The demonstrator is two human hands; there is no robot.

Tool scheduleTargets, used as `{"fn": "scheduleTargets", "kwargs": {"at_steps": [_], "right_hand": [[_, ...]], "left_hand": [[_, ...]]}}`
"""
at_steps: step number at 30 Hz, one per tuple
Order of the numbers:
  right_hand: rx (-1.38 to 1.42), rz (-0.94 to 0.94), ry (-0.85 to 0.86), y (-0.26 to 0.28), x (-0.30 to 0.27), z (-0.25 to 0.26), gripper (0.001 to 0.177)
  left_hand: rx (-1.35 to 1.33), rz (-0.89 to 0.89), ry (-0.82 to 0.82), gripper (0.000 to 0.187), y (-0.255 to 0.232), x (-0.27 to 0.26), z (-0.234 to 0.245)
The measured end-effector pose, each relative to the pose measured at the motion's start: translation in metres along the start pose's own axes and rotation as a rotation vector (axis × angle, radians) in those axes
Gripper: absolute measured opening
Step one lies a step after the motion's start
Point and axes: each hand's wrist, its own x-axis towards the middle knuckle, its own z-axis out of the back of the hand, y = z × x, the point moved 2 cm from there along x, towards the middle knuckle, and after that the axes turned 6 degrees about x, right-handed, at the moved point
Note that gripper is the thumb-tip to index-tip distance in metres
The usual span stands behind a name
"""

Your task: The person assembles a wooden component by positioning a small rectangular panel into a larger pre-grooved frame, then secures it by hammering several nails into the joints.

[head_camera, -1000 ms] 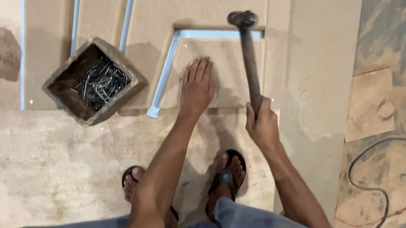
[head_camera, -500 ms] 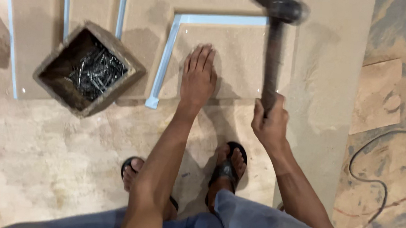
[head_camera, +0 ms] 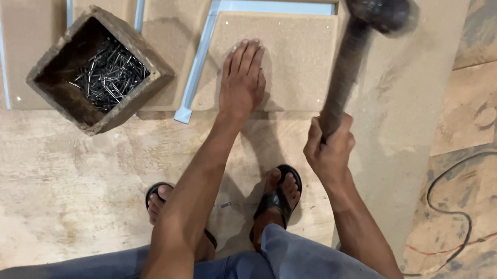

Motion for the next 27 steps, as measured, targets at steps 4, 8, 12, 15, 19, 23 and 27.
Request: {"fn": "scheduleTargets", "kwargs": {"at_steps": [4,8,12,15,19,23,27], "right_hand": [[-0.045,-0.13,0.125,-0.01,0.007,-0.016,0.024],[-0.199,-0.314,0.342,-0.026,0.02,-0.022,0.022],[-0.08,-0.158,0.171,-0.018,0.009,-0.004,0.028],[-0.01,-0.12,0.074,-0.011,-0.011,0.004,0.025],[-0.163,-0.126,0.216,-0.022,0.004,-0.017,0.027],[-0.275,-0.358,0.395,-0.046,0.021,-0.02,0.024],[-0.059,-0.443,0.267,-0.044,0.019,-0.004,0.024]], "left_hand": [[-0.013,-0.002,0.01,0.052,0.0,0.0,0.001],[-0.056,0.006,0.017,0.051,-0.002,-0.001,0.005],[-0.013,-0.009,-0.028,0.049,0.002,0.002,0.001],[-0.049,-0.031,-0.081,0.049,0.004,-0.004,-0.005],[-0.048,-0.008,-0.026,0.048,0.005,-0.002,-0.005],[-0.092,-0.026,-0.064,0.046,0.001,-0.002,0.004],[-0.344,-0.03,-0.095,0.029,0.007,0.003,0.036]]}}
